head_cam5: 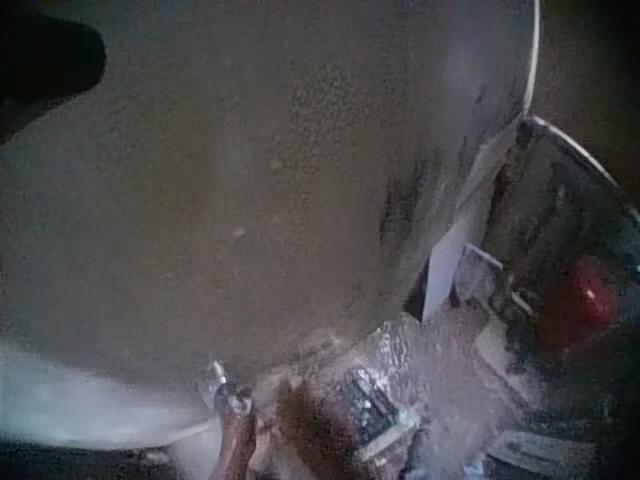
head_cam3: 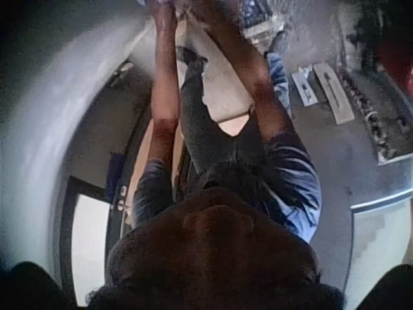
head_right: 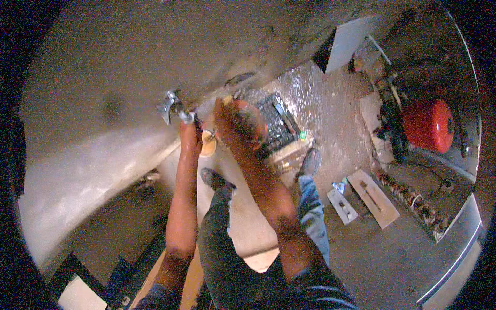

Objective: The person washes a metal trowel under a running tap and then rinses a plastic bucket by filling it with water and swirling it.

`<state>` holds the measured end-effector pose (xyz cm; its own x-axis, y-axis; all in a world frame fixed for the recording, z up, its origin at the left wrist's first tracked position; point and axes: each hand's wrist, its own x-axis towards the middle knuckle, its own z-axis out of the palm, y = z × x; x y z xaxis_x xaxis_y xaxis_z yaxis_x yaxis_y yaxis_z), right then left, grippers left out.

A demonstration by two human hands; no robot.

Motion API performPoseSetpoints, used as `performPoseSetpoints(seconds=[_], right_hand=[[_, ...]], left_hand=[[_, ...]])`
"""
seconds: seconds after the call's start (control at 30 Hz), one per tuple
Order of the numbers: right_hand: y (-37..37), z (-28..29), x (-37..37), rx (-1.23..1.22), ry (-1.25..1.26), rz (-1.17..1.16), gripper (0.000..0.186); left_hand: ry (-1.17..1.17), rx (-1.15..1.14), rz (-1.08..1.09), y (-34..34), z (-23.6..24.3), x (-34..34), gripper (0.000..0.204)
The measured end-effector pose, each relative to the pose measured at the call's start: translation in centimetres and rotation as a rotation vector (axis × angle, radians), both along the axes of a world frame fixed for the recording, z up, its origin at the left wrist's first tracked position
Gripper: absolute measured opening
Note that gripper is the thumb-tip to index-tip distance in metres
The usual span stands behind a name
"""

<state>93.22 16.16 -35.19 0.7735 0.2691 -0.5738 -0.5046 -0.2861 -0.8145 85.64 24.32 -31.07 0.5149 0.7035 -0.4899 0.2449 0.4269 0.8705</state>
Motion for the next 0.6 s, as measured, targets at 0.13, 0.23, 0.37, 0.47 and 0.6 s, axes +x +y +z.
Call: performPoseSetpoints(seconds=[0.13,0.23,0.37,0.47,0.6], right_hand=[[-3.6,-3.5,4.9,0.210,-0.003,0.200,0.037],[-5.7,2.3,-1.5,0.527,0.124,0.351,0.031],[-12.8,2.9,-1.4,1.116,1.303,0.345,0.033],[-12.8,2.7,1.7,0.828,1.145,0.635,0.039],[-10.7,0.2,5.4,0.421,0.051,0.818,0.059]], left_hand=[[0.108,-0.054,-0.125,-0.4,-5.0,3.0,0.031],[0.204,-0.409,-0.174,2.3,-8.0,-0.9,0.035],[-0.018,-0.687,-0.092,0.2,-9.9,0.5,0.037],[0.039,-0.456,0.010,-2.6,-9.5,-0.9,0.030],[-0.140,-0.149,-0.107,-7.0,-8.7,-1.4,0.041]])
